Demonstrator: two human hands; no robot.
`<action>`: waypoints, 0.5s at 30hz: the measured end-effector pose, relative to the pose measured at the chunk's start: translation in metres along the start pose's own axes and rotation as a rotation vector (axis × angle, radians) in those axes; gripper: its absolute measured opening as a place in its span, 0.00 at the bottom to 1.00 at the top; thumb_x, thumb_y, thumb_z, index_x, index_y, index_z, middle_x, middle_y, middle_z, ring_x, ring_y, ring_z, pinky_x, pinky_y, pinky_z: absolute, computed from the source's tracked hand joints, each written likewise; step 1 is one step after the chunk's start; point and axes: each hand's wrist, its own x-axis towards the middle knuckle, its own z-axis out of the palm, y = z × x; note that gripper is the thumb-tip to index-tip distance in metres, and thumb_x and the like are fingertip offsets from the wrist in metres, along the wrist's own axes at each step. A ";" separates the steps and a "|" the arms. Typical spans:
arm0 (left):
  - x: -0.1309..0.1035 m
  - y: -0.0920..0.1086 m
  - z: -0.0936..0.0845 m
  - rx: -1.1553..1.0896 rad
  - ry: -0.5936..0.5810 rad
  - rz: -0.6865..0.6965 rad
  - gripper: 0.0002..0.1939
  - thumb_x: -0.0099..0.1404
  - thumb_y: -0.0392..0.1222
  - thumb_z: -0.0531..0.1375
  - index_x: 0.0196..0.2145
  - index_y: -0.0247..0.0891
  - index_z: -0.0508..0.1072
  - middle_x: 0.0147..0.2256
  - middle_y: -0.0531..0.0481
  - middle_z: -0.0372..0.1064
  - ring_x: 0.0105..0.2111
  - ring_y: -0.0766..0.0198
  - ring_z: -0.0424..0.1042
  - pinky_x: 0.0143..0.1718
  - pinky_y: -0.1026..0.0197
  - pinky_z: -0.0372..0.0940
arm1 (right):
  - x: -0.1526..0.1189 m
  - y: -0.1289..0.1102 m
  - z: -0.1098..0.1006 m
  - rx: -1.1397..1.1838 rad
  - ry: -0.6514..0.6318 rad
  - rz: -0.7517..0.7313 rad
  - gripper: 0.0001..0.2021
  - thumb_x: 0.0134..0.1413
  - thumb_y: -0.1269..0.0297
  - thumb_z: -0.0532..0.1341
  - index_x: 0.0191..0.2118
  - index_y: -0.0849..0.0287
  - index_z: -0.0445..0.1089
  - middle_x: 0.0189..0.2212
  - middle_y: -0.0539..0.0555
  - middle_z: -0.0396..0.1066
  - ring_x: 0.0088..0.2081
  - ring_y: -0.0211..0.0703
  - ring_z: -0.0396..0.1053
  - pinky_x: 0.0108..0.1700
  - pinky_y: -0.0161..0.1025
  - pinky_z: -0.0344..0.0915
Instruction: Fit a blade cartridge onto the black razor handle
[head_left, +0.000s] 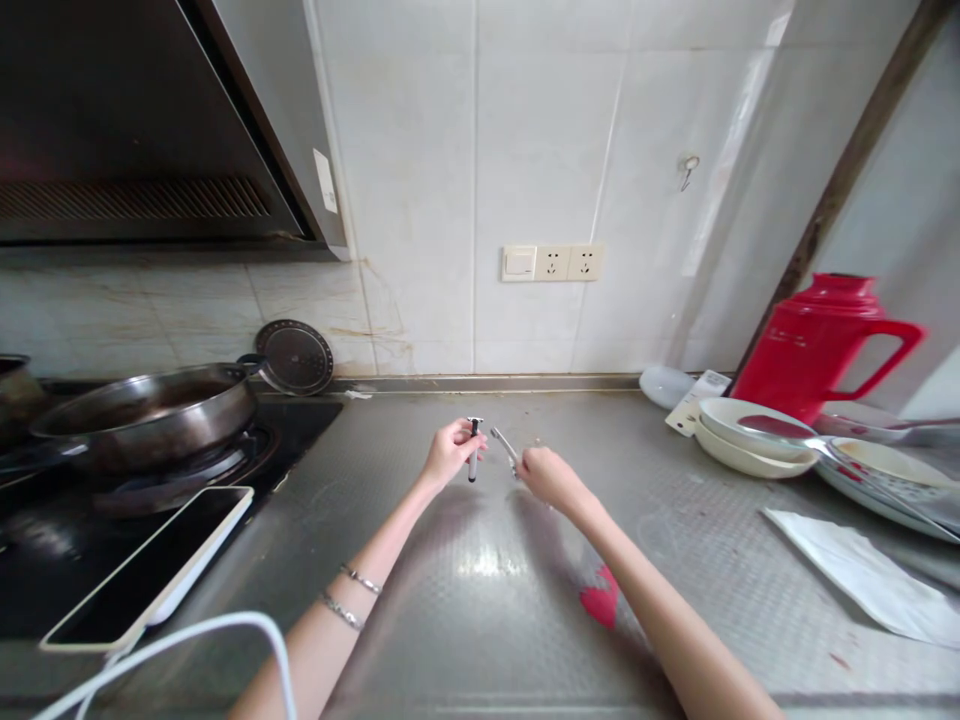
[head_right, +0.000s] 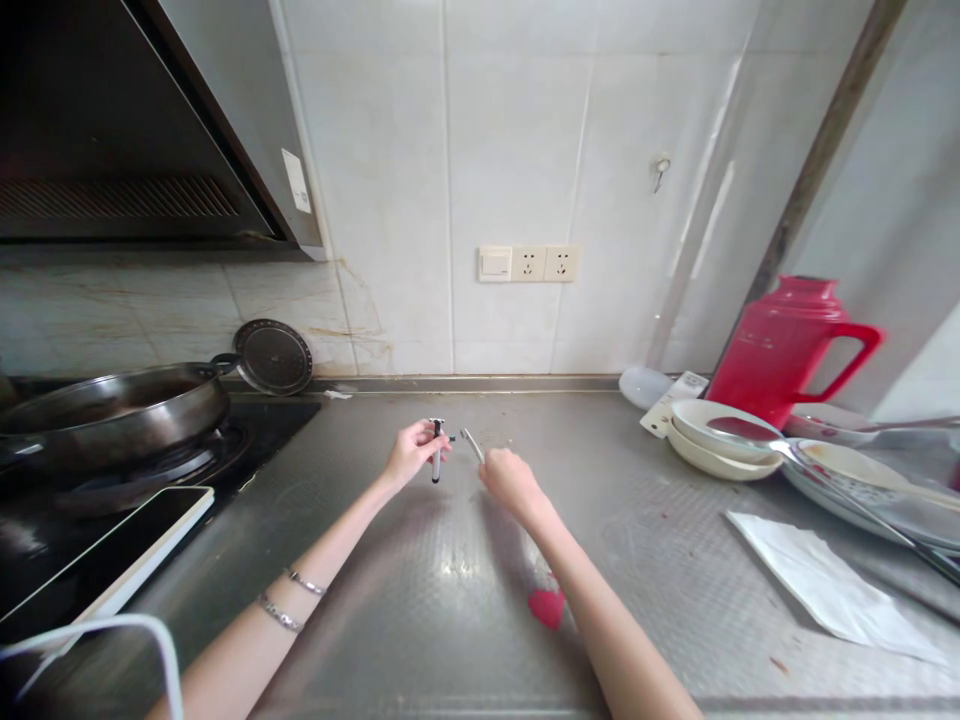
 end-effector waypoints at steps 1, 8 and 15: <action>0.000 -0.001 0.001 0.006 -0.004 0.006 0.18 0.49 0.50 0.64 0.31 0.35 0.66 0.24 0.49 0.71 0.21 0.65 0.71 0.23 0.65 0.63 | 0.001 0.011 -0.005 0.044 0.042 -0.028 0.15 0.58 0.67 0.48 0.37 0.64 0.70 0.31 0.63 0.73 0.33 0.45 0.71 0.34 0.35 0.61; -0.007 -0.001 0.011 0.182 -0.033 0.107 0.11 0.51 0.44 0.63 0.28 0.36 0.66 0.22 0.52 0.70 0.23 0.66 0.69 0.26 0.66 0.61 | -0.003 0.047 -0.028 0.145 0.579 -0.328 0.22 0.58 0.75 0.44 0.56 0.56 0.59 0.37 0.57 0.68 0.40 0.41 0.65 0.46 0.40 0.55; -0.008 0.005 0.014 0.184 0.043 0.119 0.10 0.51 0.44 0.63 0.28 0.37 0.68 0.21 0.54 0.68 0.23 0.66 0.68 0.26 0.67 0.59 | -0.008 0.037 -0.027 0.023 0.571 -0.501 0.24 0.59 0.75 0.46 0.57 0.45 0.59 0.37 0.53 0.67 0.39 0.39 0.63 0.49 0.42 0.50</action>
